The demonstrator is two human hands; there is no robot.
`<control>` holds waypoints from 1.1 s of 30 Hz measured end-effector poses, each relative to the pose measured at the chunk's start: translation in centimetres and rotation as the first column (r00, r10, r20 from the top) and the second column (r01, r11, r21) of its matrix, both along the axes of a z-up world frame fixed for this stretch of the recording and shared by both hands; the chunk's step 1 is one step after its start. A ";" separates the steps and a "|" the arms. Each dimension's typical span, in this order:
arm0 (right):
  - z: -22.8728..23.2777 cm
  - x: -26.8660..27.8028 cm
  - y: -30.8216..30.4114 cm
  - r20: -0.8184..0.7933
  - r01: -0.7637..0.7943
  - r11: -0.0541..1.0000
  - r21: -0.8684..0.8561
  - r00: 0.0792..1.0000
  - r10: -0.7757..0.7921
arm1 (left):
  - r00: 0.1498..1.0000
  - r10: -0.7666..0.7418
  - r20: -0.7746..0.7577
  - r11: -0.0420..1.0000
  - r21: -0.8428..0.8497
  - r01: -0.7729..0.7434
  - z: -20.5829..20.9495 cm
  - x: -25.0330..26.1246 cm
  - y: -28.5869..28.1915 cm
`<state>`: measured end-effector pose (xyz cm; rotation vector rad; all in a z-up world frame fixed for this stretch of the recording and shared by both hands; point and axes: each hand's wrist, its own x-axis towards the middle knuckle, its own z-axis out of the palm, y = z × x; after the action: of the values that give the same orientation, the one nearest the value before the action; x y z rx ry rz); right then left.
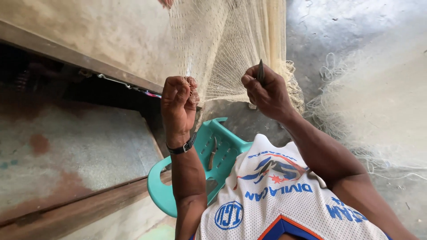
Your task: Repairing or mending a large fishing net using a net-mending needle while sitting on a chair.
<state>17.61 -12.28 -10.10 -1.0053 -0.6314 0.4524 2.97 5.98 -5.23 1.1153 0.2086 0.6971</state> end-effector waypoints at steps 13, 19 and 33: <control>0.6 3.4 -3.6 0.117 0.174 0.979 -0.108 0.980 -0.162 | 0.944 0.321 0.073 0.775 0.553 -0.306 0.3 2.6 -2.8; 0.9 4.2 -5.0 0.144 0.174 0.975 -0.139 0.978 -0.154 | 0.908 0.346 0.237 0.772 0.478 -0.419 1.9 4.5 -5.0; 5.4 5.2 -5.5 0.293 0.242 0.828 -0.506 0.951 -0.099 | 0.964 0.113 0.239 0.982 0.124 -0.146 -1.4 3.6 -2.7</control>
<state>22.82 -17.80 -4.73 -1.6674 -0.6491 0.3456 6.53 3.32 -6.66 1.1507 0.0334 0.9644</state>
